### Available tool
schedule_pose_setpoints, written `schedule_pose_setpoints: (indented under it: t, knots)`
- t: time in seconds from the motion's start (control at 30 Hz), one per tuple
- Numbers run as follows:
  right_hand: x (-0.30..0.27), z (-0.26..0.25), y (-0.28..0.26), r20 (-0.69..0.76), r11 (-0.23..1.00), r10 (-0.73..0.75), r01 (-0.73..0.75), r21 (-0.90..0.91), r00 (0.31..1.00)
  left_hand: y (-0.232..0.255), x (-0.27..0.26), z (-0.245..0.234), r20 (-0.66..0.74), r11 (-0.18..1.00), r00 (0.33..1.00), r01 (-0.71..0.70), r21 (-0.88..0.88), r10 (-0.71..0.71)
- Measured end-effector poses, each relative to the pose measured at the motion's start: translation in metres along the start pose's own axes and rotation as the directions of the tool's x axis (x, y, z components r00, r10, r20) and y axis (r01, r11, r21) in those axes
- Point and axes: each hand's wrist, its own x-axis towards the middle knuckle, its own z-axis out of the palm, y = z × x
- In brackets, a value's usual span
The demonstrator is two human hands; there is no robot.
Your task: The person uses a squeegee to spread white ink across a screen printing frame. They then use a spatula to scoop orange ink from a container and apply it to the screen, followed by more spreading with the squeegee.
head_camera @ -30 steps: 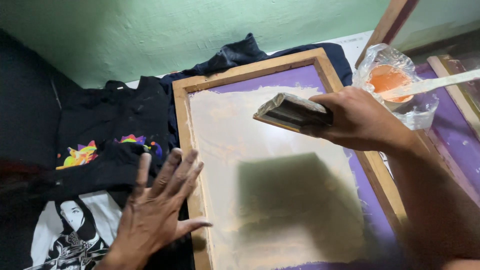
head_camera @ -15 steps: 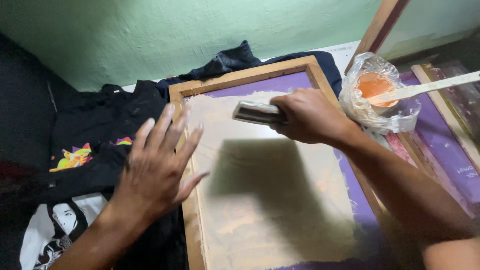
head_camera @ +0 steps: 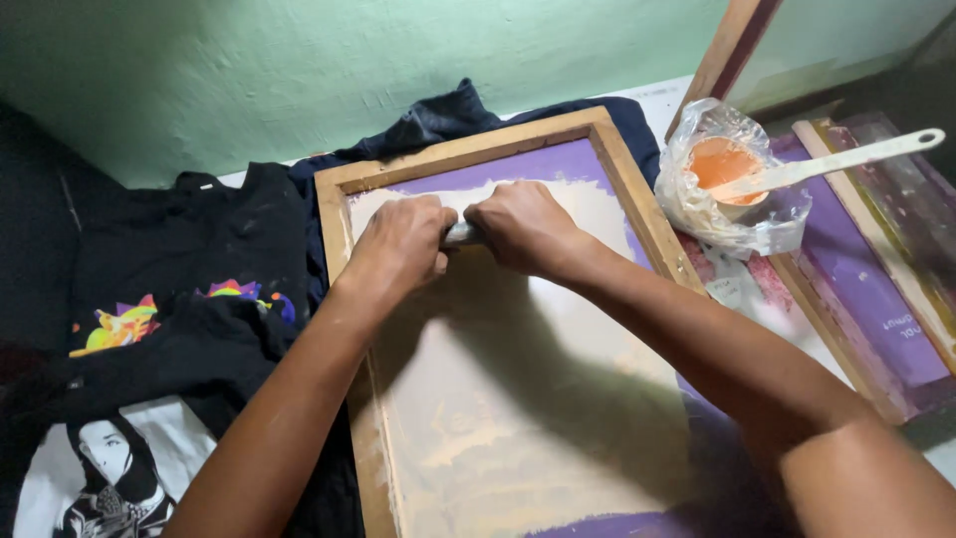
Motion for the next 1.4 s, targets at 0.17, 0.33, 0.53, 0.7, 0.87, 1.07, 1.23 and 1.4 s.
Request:
schedule_pose_setpoints:
  t: [0.17,0.33,0.53,0.7,0.87,1.07,1.23,1.4]
  knots:
    - [-0.088,-0.018,-0.038,0.190,0.989,-0.048,0.021,0.144,0.981,0.071,-0.074,-0.004,0.065,0.993,0.993,-0.092,-0.077,0.097]
    - [-0.170,-0.045,-0.083,0.302,0.967,-0.186,0.120,0.224,0.935,0.148,-0.140,-0.032,0.064,0.962,0.961,-0.264,-0.073,0.269]
    - [-0.103,-0.079,-0.036,0.461,0.973,-0.226,0.218,0.072,0.858,0.105,-0.066,-0.063,0.338,0.918,0.925,-0.025,-0.395,0.171]
    - [-0.036,-0.026,0.032,-0.172,0.997,-0.010,-0.003,-0.076,0.985,0.048,0.022,-0.004,-0.307,0.976,0.945,-0.046,0.214,0.111]
    - [-0.061,0.046,0.030,-0.058,0.989,0.005,-0.014,-0.150,0.998,0.061,0.009,0.055,-0.329,0.933,0.918,-0.102,0.346,0.223]
    - [-0.128,-0.011,-0.025,0.139,0.976,-0.042,0.070,-0.206,0.989,0.119,-0.051,0.032,-0.195,0.965,0.960,-0.162,0.207,0.203]
    - [-0.093,-0.077,0.003,0.373,0.988,0.075,-0.120,0.100,0.925,0.094,-0.014,-0.041,0.084,0.957,0.982,-0.144,-0.251,0.170]
    - [-0.017,-0.031,0.055,-0.135,0.989,0.089,-0.104,-0.108,0.987,0.023,0.063,-0.002,-0.110,0.997,0.994,-0.007,0.076,0.016]
